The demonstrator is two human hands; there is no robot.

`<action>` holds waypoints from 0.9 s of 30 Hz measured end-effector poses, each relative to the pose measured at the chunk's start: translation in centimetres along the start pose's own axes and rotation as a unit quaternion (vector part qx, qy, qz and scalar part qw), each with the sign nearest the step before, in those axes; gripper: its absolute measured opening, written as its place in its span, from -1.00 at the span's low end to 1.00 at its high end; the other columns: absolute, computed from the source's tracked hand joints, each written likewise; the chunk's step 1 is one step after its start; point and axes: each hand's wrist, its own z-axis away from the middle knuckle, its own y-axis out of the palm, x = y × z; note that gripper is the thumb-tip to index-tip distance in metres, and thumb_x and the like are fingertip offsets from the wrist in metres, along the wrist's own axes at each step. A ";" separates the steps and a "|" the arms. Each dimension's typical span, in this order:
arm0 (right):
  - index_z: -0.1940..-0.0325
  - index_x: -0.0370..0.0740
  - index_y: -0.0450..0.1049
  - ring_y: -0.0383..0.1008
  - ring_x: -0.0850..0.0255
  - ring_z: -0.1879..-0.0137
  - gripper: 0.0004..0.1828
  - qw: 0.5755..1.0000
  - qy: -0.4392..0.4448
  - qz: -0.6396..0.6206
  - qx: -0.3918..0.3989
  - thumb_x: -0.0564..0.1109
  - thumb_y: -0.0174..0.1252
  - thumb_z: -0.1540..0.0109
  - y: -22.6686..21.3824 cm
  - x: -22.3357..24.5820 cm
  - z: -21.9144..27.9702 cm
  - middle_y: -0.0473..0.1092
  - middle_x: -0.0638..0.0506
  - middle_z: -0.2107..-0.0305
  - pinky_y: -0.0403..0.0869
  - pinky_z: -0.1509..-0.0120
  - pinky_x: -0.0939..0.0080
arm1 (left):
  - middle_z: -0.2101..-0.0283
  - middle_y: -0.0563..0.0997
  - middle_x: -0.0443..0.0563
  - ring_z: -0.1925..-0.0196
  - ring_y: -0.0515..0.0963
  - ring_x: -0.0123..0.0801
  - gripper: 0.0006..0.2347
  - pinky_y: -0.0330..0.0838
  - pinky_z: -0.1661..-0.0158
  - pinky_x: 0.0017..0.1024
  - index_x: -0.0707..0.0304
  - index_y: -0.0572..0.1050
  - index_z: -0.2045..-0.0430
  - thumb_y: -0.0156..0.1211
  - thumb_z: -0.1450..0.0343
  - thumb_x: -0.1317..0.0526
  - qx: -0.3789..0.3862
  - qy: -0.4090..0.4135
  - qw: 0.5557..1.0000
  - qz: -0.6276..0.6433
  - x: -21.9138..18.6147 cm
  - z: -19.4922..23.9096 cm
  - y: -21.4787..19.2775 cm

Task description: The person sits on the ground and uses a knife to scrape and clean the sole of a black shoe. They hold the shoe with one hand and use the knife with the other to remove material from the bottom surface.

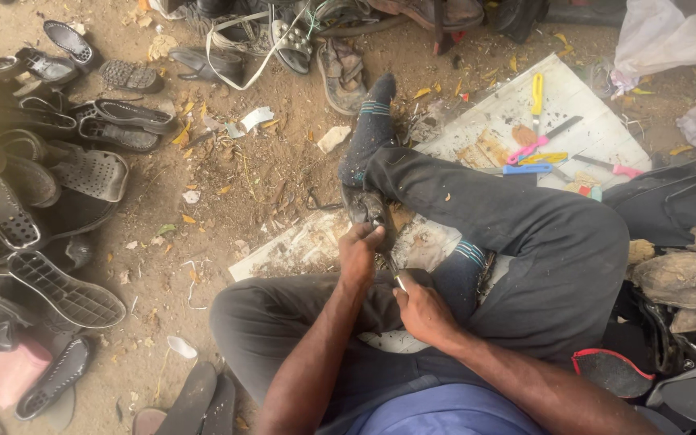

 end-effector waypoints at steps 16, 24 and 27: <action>-0.22 -0.41 0.25 0.57 -0.32 0.32 -0.58 0.997 0.007 0.076 -0.014 -0.16 0.04 -0.31 2.9 -1.8 -2.7 0.50 -0.38 0.51 0.50 0.25 -0.24 | 0.35 0.63 0.08 0.29 0.56 -0.31 -0.94 0.44 0.13 -0.36 0.46 0.55 0.36 0.19 -0.47 0.38 0.016 -0.059 0.993 0.100 1.3 -1.6 1.5; -0.19 -0.35 0.25 0.58 -0.32 0.28 -0.61 0.999 0.016 -0.009 -0.030 -0.13 0.01 -0.31 4.4 -2.8 -1.2 0.50 -0.38 0.49 0.49 0.21 -0.24 | 0.31 0.64 0.13 0.26 0.61 -0.24 -0.91 0.49 0.10 -0.30 0.48 0.53 0.28 0.13 -0.44 0.38 0.012 -0.090 0.979 0.184 -1.4 -2.0 2.4; -0.11 -0.38 0.30 0.55 -0.37 0.23 -0.67 0.995 -0.042 -0.019 -0.089 -0.14 0.03 -0.32 6.1 -3.9 -4.3 0.50 -0.39 0.43 0.47 0.20 -0.26 | 0.30 0.64 0.12 0.24 0.59 -0.26 -0.91 0.47 0.10 -0.31 0.49 0.52 0.26 0.13 -0.46 0.38 0.022 -0.081 0.976 0.200 -1.4 -2.4 2.7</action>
